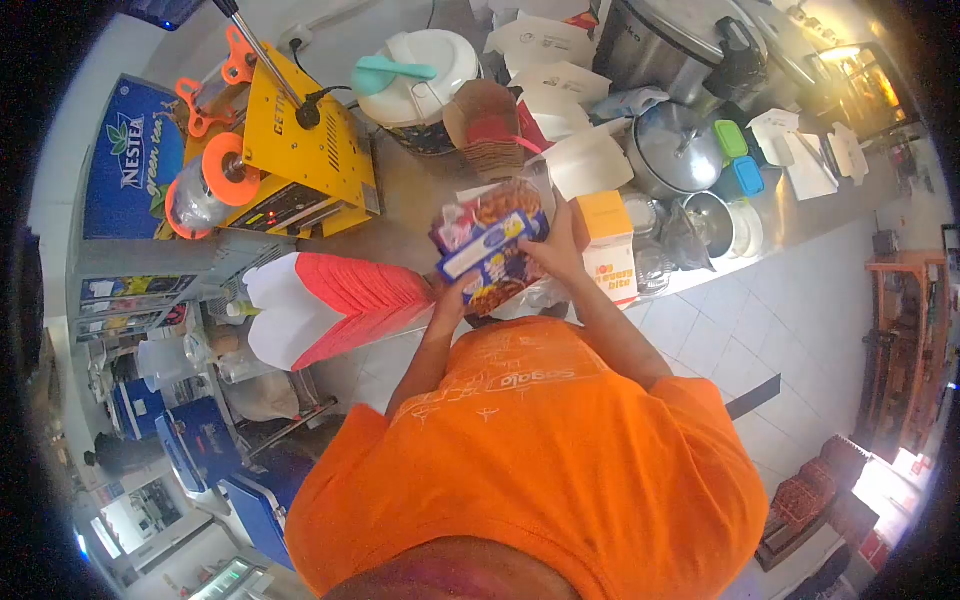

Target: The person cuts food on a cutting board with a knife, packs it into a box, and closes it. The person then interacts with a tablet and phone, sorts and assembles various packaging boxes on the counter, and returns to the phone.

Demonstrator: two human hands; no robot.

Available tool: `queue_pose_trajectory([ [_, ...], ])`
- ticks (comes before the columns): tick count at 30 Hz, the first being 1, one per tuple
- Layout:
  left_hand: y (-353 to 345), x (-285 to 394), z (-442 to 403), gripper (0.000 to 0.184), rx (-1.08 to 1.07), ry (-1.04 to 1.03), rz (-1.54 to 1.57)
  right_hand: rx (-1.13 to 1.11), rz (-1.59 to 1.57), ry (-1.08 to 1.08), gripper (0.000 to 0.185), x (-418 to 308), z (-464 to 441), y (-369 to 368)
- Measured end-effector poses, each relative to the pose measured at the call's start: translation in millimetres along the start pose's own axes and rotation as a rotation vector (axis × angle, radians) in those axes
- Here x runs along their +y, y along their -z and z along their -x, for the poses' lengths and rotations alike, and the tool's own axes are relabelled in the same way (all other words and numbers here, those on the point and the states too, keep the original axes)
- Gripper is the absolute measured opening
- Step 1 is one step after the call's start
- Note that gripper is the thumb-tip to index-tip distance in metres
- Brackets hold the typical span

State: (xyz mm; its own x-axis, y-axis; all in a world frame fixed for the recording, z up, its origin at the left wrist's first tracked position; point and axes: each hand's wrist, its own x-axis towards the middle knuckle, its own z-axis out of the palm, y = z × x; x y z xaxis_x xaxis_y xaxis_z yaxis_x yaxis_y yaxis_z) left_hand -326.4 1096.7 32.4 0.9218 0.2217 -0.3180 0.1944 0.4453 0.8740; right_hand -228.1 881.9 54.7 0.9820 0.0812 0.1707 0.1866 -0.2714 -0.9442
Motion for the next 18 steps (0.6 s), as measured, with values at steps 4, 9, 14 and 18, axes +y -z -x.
queue_pose_trajectory([
  [4, 12, 15, 16, 0.076, -0.17, -0.231, -0.265, -0.379, -0.339, -0.209, 0.095, -15, -2, 28],
  [9, -5, 1, 8, 0.099, -0.154, -0.418, -0.248, -0.423, -0.174, -0.107, 0.097, -3, -3, 15],
  [14, 22, -24, -16, 0.088, -0.065, -0.29, -0.514, -0.423, -0.193, -0.161, 0.105, 27, 8, 7],
  [18, 17, -26, -13, 0.078, -0.043, -0.54, -0.57, -0.489, 0.13, -0.151, 0.105, -41, -16, 36],
])
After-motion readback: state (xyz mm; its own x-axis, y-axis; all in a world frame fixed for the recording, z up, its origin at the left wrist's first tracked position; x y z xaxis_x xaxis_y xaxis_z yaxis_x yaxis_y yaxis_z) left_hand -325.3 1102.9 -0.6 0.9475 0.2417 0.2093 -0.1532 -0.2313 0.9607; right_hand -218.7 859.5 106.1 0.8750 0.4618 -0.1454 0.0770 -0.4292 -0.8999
